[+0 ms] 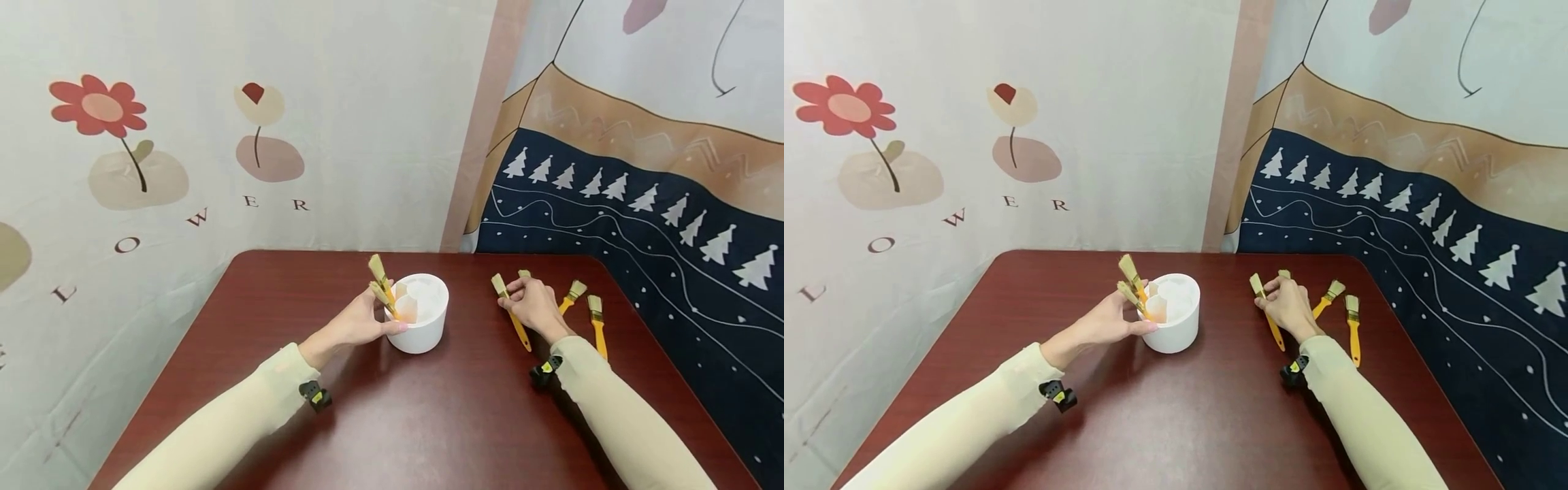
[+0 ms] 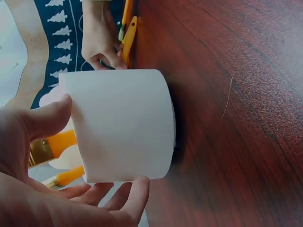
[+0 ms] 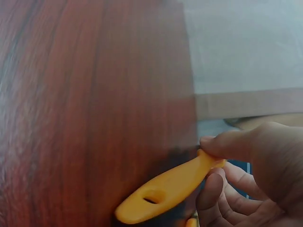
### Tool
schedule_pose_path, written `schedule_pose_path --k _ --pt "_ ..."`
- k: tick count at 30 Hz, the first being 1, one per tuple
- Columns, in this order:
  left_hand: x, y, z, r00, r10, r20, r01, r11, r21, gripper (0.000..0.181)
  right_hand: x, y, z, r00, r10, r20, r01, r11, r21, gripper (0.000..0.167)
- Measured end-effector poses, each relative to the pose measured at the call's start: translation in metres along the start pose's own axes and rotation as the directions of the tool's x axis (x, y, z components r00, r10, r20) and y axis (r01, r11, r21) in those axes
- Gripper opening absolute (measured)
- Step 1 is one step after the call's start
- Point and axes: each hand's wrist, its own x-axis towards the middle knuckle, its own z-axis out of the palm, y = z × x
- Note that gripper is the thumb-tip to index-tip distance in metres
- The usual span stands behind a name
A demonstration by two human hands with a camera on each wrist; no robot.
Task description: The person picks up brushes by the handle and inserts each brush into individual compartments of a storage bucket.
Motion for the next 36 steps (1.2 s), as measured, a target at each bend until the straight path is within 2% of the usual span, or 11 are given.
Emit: schedule_pose_path --k 3,8,12,16,23,26,32,36 --pt "0.000 0.001 0.002 1.000 0.014 0.000 -0.014 1.000 -0.018 0.091 -0.004 -0.007 -0.004 1.000 -0.004 -0.007 0.004 1.000 0.023 0.040" --pt "-0.003 0.005 0.012 0.999 0.023 -0.045 -0.025 0.998 -0.049 0.090 -0.010 -0.019 -0.010 0.998 -0.033 -0.045 0.035 0.999 0.042 0.040" --pt "-0.004 0.006 0.018 0.994 -0.022 -0.103 0.022 1.000 -0.008 0.096 -0.016 -0.030 -0.011 0.995 -0.072 -0.072 0.077 0.995 0.063 0.038" --pt "-0.004 0.004 0.018 0.992 -0.014 -0.128 0.019 0.999 0.039 0.091 -0.020 -0.042 -0.012 0.990 -0.107 -0.092 0.115 0.989 0.090 0.036" --pt "0.001 0.004 0.012 0.995 0.080 -0.065 -0.073 0.992 0.104 0.074 -0.029 -0.066 -0.016 0.981 -0.168 -0.099 0.182 0.972 0.149 0.035" --pt "0.002 0.005 0.009 0.994 0.103 -0.034 -0.097 0.987 0.127 0.074 -0.033 -0.077 -0.017 0.978 -0.186 -0.096 0.200 0.964 0.173 0.035" --pt "0.006 0.005 0.006 0.994 0.106 -0.004 -0.105 0.985 0.136 0.076 -0.040 -0.097 -0.021 0.976 -0.204 -0.075 0.216 0.950 0.226 0.035" --pt "0.005 0.004 0.005 0.997 0.078 -0.005 -0.077 0.986 0.149 0.074 -0.044 -0.109 -0.023 0.971 -0.226 -0.084 0.240 0.935 0.259 0.035"
